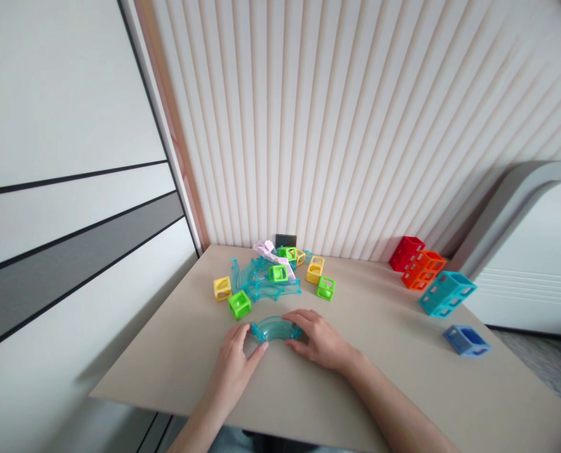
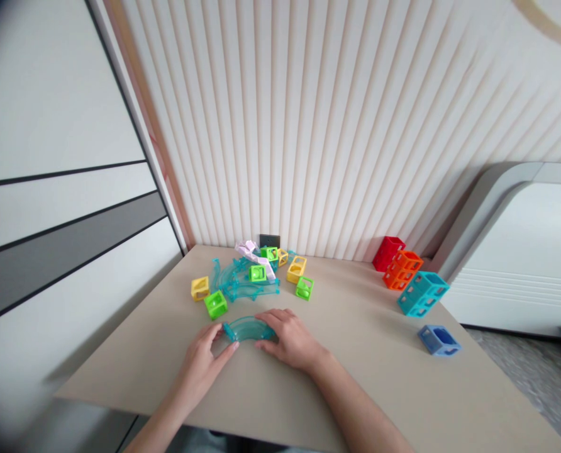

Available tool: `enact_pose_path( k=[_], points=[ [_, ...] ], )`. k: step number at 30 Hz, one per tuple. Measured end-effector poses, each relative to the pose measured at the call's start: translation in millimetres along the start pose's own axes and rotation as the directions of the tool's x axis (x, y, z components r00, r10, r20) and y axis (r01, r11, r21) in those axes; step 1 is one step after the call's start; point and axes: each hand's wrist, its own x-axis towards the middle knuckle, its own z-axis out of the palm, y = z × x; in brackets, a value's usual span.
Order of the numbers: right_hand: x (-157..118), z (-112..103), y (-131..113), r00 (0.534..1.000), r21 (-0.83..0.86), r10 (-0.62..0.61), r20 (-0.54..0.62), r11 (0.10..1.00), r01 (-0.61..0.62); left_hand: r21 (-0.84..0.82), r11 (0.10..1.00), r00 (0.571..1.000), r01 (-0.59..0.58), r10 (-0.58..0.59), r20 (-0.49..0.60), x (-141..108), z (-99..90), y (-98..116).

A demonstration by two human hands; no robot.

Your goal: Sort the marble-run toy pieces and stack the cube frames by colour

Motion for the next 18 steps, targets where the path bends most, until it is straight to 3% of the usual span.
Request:
enact_pose_path(
  k=[4, 10, 18],
  points=[
    [1, -4, 5, 0.996, 0.032, 0.007, -0.088, 0.999, -0.004, -0.001, 1.000, 1.000, -0.004, 0.004, 0.015, -1, -0.1, 1],
    [6, 6, 28, 0.940, 0.014, 0.143, -0.310, 0.989, -0.146, 0.004, 1.000, 1.000, -0.001, 0.001, 0.022, -2, 0.0, -1],
    [17, 12, 37, 0.954, -0.212, 0.211, -0.215, 0.943, -0.257, 0.012, 1.000, 1.000, -0.009, 0.009, -0.001, -3, 2.2, -3]
  ],
)
